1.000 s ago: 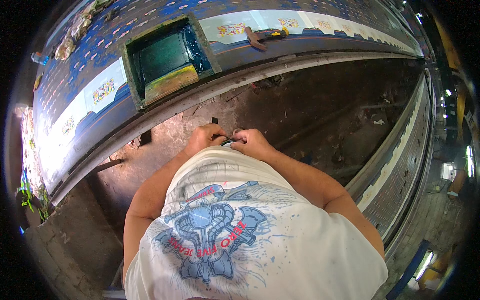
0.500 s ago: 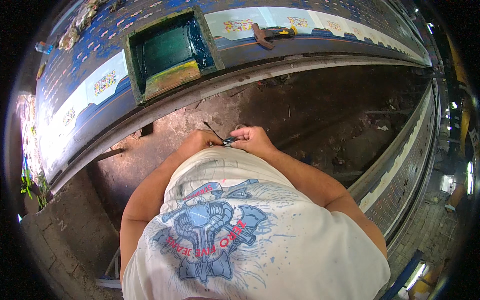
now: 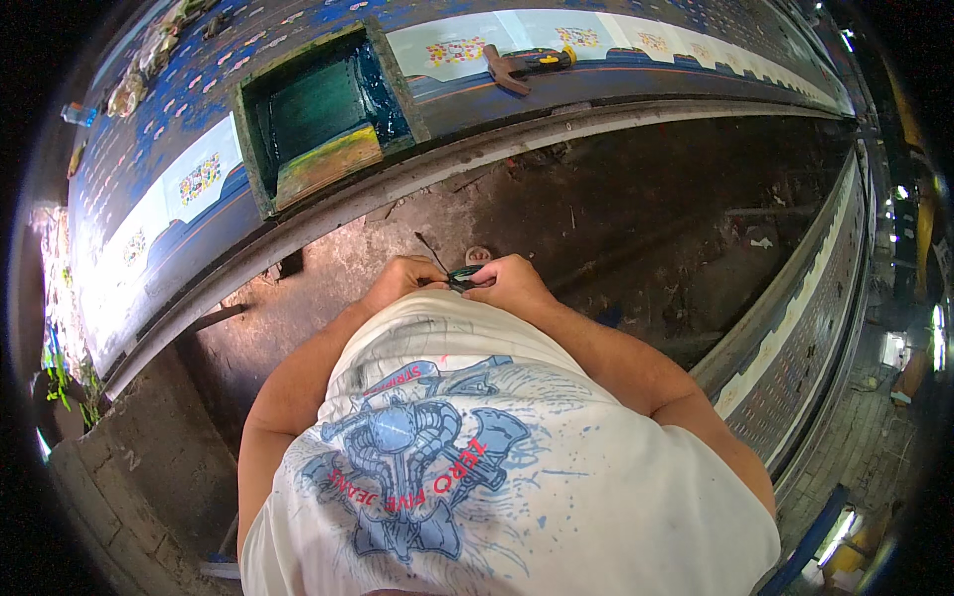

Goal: The person repeatedly rubs a green viscous substance in a square wooden frame using a yellow squeegee. They walk between workstations, pick up a hammer, and continue the rubbing motion on the same frame.

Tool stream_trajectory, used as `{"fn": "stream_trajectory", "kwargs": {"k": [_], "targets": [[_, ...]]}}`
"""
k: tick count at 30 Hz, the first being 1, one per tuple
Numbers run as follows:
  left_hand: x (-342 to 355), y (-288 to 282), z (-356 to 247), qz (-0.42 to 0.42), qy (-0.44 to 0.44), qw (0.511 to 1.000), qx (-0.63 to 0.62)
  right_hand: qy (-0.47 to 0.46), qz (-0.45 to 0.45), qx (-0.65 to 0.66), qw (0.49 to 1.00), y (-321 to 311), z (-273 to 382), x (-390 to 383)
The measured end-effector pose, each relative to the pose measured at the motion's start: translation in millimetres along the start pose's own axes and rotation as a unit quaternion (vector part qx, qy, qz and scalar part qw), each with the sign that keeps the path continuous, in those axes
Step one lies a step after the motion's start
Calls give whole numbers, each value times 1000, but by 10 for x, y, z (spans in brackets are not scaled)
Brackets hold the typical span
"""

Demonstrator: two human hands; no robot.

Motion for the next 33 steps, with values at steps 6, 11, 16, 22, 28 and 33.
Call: {"fn": "stream_trajectory", "kwargs": {"k": [6,11,16,22,28,33], "targets": [[96,-10,-129,15,10,1000,4,60,15,97,993,27,-92,88],[60,-32,-133,5,22,1000,22,75,24,47,996,18,31,6],[29,-49,-160,7,18,1000,18,67,60,86,992,75,27,65],[-5,-53,-110,4,60,997,43,47,53,48,996,56,62,58],[-11,-32,-109,8,39,999,31,1,41,-31,999,37,145,64],[46,-20,-135,13,45,998,31,-39,17,32,999,81,16,96]]}}
Point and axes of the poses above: each hand's wrist, its own x-axis towards the middle knuckle, its own y-axis out of the palm, z = x × y, the point moved 4 cm from there along x, towards the middle knuckle, and after that the axes turned 4 degrees about y, right-handed, at the moved point
